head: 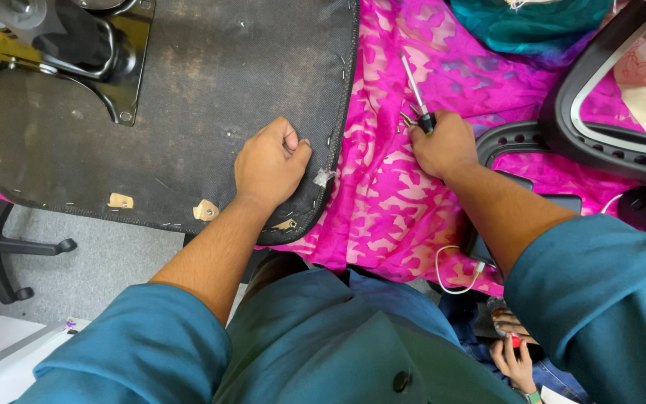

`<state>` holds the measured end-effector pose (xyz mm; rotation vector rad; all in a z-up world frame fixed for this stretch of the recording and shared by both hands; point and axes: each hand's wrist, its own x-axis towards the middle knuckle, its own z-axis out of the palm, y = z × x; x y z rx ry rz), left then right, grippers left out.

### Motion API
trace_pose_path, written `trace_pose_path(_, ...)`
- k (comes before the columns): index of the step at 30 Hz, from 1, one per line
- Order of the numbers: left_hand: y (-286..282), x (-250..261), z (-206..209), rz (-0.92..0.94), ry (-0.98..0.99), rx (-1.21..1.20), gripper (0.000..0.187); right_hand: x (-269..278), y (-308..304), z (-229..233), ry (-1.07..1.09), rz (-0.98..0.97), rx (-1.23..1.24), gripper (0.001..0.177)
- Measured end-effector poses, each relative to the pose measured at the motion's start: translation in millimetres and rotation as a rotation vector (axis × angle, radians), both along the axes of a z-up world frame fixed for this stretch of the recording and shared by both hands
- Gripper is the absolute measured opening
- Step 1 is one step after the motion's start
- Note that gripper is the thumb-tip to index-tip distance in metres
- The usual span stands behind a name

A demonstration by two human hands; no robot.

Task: The person disassembles an office chair seat on the floor, using a screwdriver to unscrew and remove screws from the seat mounting plate and handling the black plastic mechanism parts and loose screws by hand.

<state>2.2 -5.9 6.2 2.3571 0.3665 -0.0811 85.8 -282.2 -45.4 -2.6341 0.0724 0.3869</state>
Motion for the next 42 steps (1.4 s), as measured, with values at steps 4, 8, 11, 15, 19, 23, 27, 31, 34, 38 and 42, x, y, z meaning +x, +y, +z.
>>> trace_pose_path(4, -4, 5, 3, 0.042, 0.012, -0.077, 0.023, 1, 14, 16, 0.173, -0.234, 0.557, 0.023)
trace_pose_path(8, -16, 26, 8, 0.010, -0.100, -0.484, 0.022, 7, 31, 42, 0.416, -0.318, 1.256, 0.016)
trace_pose_path(11, -28, 44, 16, -0.116, -0.138, -0.800, 0.034, 10, 48, 62, 0.455, -0.236, 1.412, 0.016)
trace_pose_path(15, -38, 59, 30, -0.135, -0.142, -0.932, 0.031, 16, 65, 83, 0.403, -0.132, 1.433, 0.014)
trace_pose_path(19, -37, 56, 41, -0.098, -0.171, -0.927, 0.028, 17, 68, 96, 0.326, -0.061, 1.353, 0.013)
trace_pose_path(23, -36, 52, 50, 0.009, -0.136, -1.035, 0.027, 16, 72, 102, 0.370, -0.077, 1.392, 0.016)
trace_pose_path(27, -30, 49, 55, 0.083, -0.061, -1.138, 0.028, 15, 77, 106, 0.444, -0.094, 1.459, 0.020)
trace_pose_path(31, -21, 44, 52, 0.135, -0.005, -1.121, 0.029, 13, 79, 106, 0.433, -0.081, 1.361, 0.019)
trace_pose_path(34, -15, 39, 44, 0.182, -0.001, -1.104, 0.026, 14, 87, 101, 0.399, -0.122, 1.211, 0.015)
trace_pose_path(38, -7, 32, 28, 0.231, 0.009, -0.980, 0.020, 12, 93, 88, 0.349, -0.166, 0.969, 0.011)
trace_pose_path(42, 7, 15, 11, 0.165, -0.047, -0.764, 0.018, 7, 85, 72, 0.329, -0.265, 0.912, 0.010)
